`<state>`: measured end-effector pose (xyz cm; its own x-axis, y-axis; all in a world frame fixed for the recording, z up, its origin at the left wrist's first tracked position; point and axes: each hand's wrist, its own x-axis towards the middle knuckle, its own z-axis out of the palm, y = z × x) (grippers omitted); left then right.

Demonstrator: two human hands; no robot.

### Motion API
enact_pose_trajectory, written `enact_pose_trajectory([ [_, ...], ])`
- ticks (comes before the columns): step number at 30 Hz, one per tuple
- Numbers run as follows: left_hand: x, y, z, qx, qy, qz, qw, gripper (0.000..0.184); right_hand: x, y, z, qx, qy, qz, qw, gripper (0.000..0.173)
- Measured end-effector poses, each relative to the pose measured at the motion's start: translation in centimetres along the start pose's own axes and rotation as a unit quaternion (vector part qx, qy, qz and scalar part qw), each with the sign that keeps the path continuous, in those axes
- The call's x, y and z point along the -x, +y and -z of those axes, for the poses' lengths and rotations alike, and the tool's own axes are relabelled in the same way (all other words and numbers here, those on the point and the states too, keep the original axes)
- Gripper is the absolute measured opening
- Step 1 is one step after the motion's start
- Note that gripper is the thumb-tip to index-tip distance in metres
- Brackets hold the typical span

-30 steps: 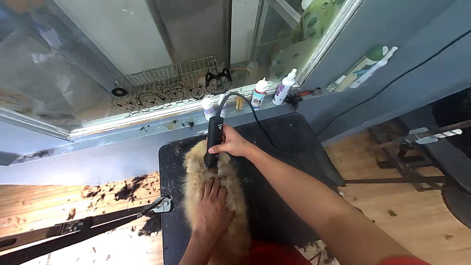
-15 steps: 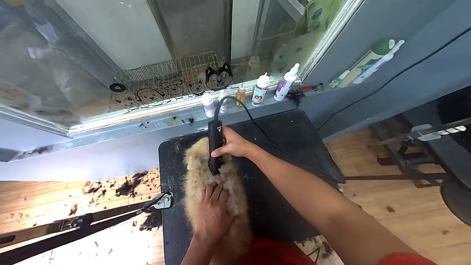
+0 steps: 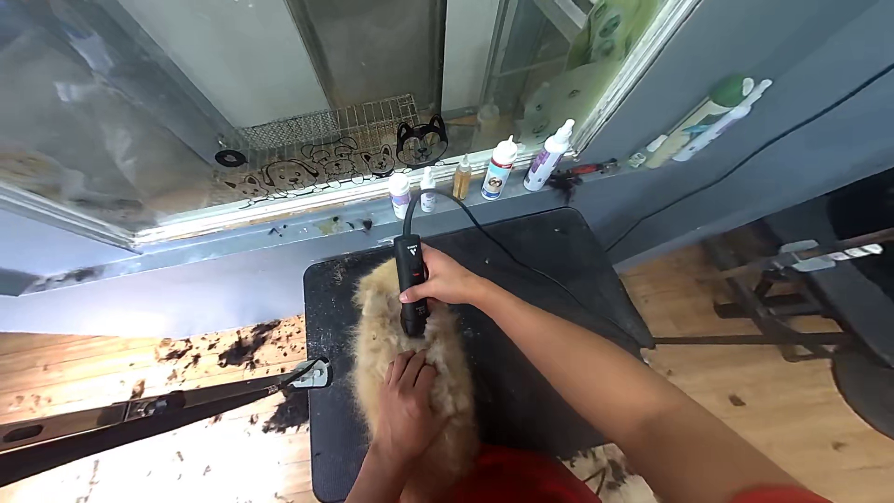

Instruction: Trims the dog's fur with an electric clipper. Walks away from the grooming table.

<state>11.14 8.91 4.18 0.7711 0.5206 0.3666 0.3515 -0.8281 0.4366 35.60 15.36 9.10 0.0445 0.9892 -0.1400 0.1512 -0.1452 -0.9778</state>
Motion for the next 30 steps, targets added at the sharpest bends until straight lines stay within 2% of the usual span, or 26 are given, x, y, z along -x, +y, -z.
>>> enact_pose_trajectory([
  [3, 0.1, 0.2, 0.0, 0.007, 0.007, -0.005, 1.0, 0.037, 0.2, -0.5, 0.5, -0.028, -0.047, -0.002, 0.998, 0.071],
  [6, 0.1, 0.3, 0.0, 0.005, 0.007, -0.012, 1.0, 0.038, 0.4, -0.8, 0.5, -0.062, 0.015, 0.017, 0.998, 0.067],
  [8, 0.0, 0.3, 0.0, 0.0, 0.007, -0.011, 1.0, 0.04, 0.4, 0.0, 0.8, -0.058, 0.026, 0.039, 0.997, 0.069],
  [10, 0.0, 0.2, 0.0, -0.006, 0.006, -0.007, 1.0, 0.041, 0.3, 1.3, 1.3, -0.079, -0.027, 0.051, 0.995, 0.066],
  [14, -0.3, 0.1, 0.0, -0.005, 0.005, 0.005, 1.0, 0.038, 0.2, 2.5, 2.3, -0.14, -0.142, 0.016, 0.98, 0.056],
  [18, -0.2, 0.1, -0.1, -0.014, -0.006, 0.003, 1.0, 0.034, -0.4, 2.6, 2.5, -0.218, -0.091, 0.105, 0.966, 0.052],
  [20, 0.0, 0.0, -0.1, -0.019, -0.005, 0.0, 1.0, 0.032, -0.7, 2.7, 2.3, -0.231, -0.092, 0.135, 0.959, 0.051],
  [26, -0.2, -0.7, -0.2, -0.014, -0.005, -0.002, 1.0, 0.029, -0.1, 3.0, 2.1, -0.132, -0.202, 0.04, 0.97, 0.046],
  [28, -0.1, -0.6, -0.1, -0.012, -0.004, -0.003, 1.0, 0.029, -0.1, 2.6, 2.4, -0.143, -0.19, 0.043, 0.97, 0.046],
  [30, 0.0, -0.6, -0.1, -0.009, -0.004, -0.007, 1.0, 0.03, 0.1, 2.4, 2.5, -0.182, -0.126, 0.08, 0.972, 0.048],
])
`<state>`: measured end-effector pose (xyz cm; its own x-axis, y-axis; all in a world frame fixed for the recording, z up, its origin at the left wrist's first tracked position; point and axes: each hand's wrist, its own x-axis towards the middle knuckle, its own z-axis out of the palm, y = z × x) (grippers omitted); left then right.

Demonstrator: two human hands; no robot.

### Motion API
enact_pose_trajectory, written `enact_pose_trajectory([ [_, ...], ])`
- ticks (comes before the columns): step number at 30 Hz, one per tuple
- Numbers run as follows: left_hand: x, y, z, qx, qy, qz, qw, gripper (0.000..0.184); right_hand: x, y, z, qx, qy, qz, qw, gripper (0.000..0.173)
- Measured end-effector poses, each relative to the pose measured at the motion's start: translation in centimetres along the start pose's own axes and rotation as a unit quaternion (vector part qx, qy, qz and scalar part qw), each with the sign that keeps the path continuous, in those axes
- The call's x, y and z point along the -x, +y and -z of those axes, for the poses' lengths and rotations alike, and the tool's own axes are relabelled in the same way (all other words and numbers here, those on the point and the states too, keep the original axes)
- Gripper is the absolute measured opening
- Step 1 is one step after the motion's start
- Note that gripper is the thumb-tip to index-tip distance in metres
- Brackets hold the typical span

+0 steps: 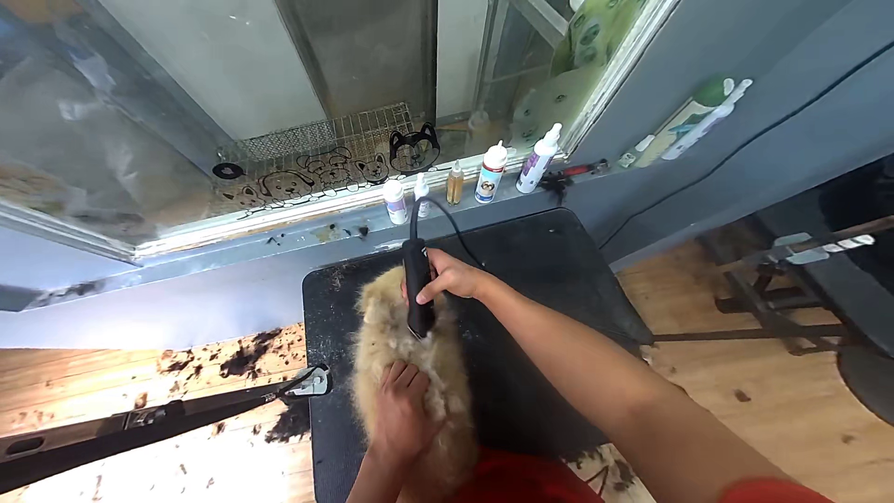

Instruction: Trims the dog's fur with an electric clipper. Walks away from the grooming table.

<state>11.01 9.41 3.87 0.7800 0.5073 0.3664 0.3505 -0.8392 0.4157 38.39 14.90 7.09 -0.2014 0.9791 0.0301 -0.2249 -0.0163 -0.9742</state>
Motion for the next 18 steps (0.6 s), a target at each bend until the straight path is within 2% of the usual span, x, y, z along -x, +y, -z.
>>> enact_pose_trajectory([
  [2, 0.1, 0.0, 0.0, 0.0, 0.005, -0.004, 1.0, 0.03, -0.2, -0.1, -0.5, -0.016, 0.061, 0.052, 0.997, 0.049],
  [4, 0.1, 0.0, 0.0, -0.003, 0.009, -0.003, 1.0, 0.03, -0.4, 0.0, -0.9, -0.007, 0.068, 0.068, 0.995, 0.051],
  [9, -0.2, -0.1, -0.2, -0.003, 0.016, 0.015, 1.0, 0.031, -0.1, 0.8, -0.7, 0.035, -0.062, -0.044, 0.996, 0.047],
  [11, -0.1, 0.0, -0.3, -0.005, 0.017, 0.015, 1.0, 0.031, 0.0, 0.3, -0.4, 0.038, -0.077, -0.064, 0.994, 0.045],
  [16, 0.3, 0.1, 0.0, 0.002, 0.009, 0.006, 1.0, 0.033, -0.1, -0.2, -0.9, -0.011, 0.067, 0.042, 0.997, 0.055],
  [18, 0.4, 0.1, 0.1, 0.003, 0.007, 0.007, 1.0, 0.037, -0.2, 0.2, -1.2, 0.004, 0.061, 0.058, 0.996, 0.053],
])
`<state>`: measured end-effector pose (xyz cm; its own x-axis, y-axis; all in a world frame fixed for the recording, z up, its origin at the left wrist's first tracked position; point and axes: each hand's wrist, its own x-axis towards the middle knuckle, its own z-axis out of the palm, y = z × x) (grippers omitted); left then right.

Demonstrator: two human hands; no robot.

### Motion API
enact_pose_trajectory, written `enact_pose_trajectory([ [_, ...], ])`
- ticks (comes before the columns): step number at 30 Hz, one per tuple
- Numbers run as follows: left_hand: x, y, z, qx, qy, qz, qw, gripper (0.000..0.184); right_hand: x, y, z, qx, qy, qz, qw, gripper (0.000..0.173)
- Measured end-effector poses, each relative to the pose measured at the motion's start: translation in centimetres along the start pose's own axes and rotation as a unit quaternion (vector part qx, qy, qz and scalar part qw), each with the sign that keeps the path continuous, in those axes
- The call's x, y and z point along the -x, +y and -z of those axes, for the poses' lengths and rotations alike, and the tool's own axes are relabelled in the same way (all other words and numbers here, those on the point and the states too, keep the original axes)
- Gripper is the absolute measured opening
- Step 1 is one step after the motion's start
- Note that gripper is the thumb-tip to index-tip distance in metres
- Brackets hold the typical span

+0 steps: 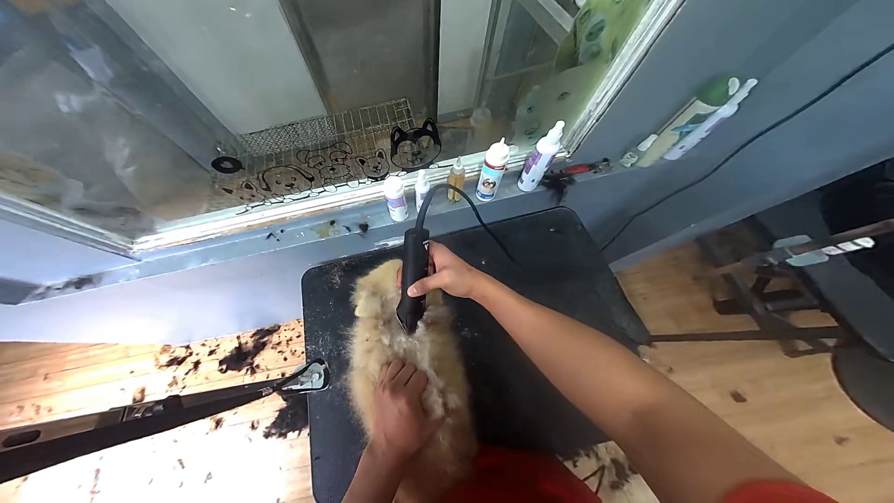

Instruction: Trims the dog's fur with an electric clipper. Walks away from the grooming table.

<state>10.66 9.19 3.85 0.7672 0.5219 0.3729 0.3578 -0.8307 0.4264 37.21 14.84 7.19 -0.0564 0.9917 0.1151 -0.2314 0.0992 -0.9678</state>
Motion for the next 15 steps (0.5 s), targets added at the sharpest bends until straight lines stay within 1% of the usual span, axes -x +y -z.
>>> enact_pose_trajectory([
  [1, 0.0, 0.0, -0.1, 0.003, 0.003, 0.003, 1.0, 0.038, 0.2, 0.2, 0.0, 0.009, -0.023, -0.009, 1.0, 0.051],
  [4, -0.2, -0.2, -0.3, 0.014, 0.016, 0.017, 1.0, 0.037, 0.8, 1.0, 0.0, 0.022, -0.112, -0.082, 0.99, 0.047],
  [6, -0.1, -0.2, -0.3, 0.013, 0.019, 0.02, 1.0, 0.036, 0.7, 1.0, 0.2, 0.028, -0.155, -0.117, 0.981, 0.046],
  [7, 0.0, -0.2, -0.4, 0.011, 0.02, 0.019, 1.0, 0.037, 0.6, 0.7, 0.2, 0.03, -0.16, -0.12, 0.979, 0.046],
  [8, 0.1, -0.2, -0.3, 0.01, 0.019, 0.017, 1.0, 0.037, 0.5, 0.2, 0.2, 0.031, -0.147, -0.112, 0.982, 0.046],
  [11, 0.3, -0.3, -0.1, 0.014, 0.016, 0.013, 1.0, 0.035, 0.2, -0.6, -0.3, 0.01, -0.058, -0.026, 0.998, 0.048],
  [12, 0.4, -0.3, -0.1, 0.015, 0.015, 0.013, 1.0, 0.034, 0.1, -0.4, -0.5, 0.002, -0.044, -0.004, 0.999, 0.048],
  [13, 0.4, -0.3, 0.0, 0.016, 0.015, 0.012, 1.0, 0.034, -0.1, -0.2, -0.7, -0.002, -0.046, 0.007, 0.999, 0.049],
  [15, 0.4, -0.3, 0.0, 0.02, 0.019, 0.015, 1.0, 0.034, 0.1, 0.3, -1.0, 0.012, -0.08, -0.011, 0.997, 0.048],
])
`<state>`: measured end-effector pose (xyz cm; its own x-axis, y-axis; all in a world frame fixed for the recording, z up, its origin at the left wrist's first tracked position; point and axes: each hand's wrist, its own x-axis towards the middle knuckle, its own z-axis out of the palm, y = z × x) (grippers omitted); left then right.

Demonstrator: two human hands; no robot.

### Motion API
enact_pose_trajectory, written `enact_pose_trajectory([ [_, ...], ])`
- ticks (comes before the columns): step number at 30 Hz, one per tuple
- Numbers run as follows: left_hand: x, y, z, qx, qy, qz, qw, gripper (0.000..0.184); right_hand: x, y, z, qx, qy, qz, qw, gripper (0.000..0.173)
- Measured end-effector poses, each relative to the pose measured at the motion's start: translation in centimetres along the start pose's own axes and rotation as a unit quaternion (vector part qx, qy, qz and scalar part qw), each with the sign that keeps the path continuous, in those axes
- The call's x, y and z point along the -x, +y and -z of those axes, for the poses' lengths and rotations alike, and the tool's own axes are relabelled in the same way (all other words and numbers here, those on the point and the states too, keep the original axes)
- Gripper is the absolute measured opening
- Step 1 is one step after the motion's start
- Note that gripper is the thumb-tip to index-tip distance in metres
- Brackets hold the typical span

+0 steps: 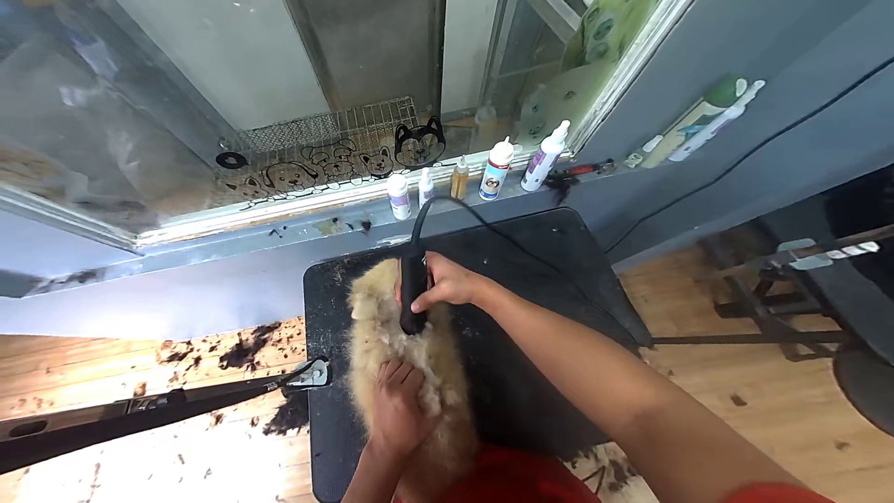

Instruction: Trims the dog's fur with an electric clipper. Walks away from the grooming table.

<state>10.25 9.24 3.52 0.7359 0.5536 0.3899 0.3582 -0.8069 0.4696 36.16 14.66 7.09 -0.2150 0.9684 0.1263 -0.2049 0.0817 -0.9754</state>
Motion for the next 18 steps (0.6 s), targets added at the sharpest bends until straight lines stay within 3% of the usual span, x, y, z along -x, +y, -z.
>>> enact_pose_trajectory([
  [4, -0.1, -0.1, -0.2, 0.012, 0.008, 0.016, 1.0, 0.034, 0.9, -0.1, -0.3, 0.069, -0.089, -0.132, 0.985, 0.05],
  [6, 0.0, -0.2, -0.2, 0.008, 0.01, 0.018, 1.0, 0.036, 1.1, 0.0, -0.2, 0.083, -0.111, -0.158, 0.978, 0.05],
  [9, 0.1, -0.3, -0.1, 0.007, 0.011, 0.014, 1.0, 0.034, 1.3, -0.5, 0.7, 0.045, -0.07, -0.093, 0.992, 0.05],
  [14, 0.4, -0.4, 0.2, 0.011, 0.011, 0.011, 1.0, 0.033, 0.8, -2.5, 0.8, -0.028, 0.08, 0.055, 0.995, 0.048],
  [18, 0.1, -0.2, -0.2, 0.01, 0.018, -0.002, 1.0, 0.033, -0.2, -2.8, -0.6, 0.003, 0.152, 0.072, 0.986, 0.052],
])
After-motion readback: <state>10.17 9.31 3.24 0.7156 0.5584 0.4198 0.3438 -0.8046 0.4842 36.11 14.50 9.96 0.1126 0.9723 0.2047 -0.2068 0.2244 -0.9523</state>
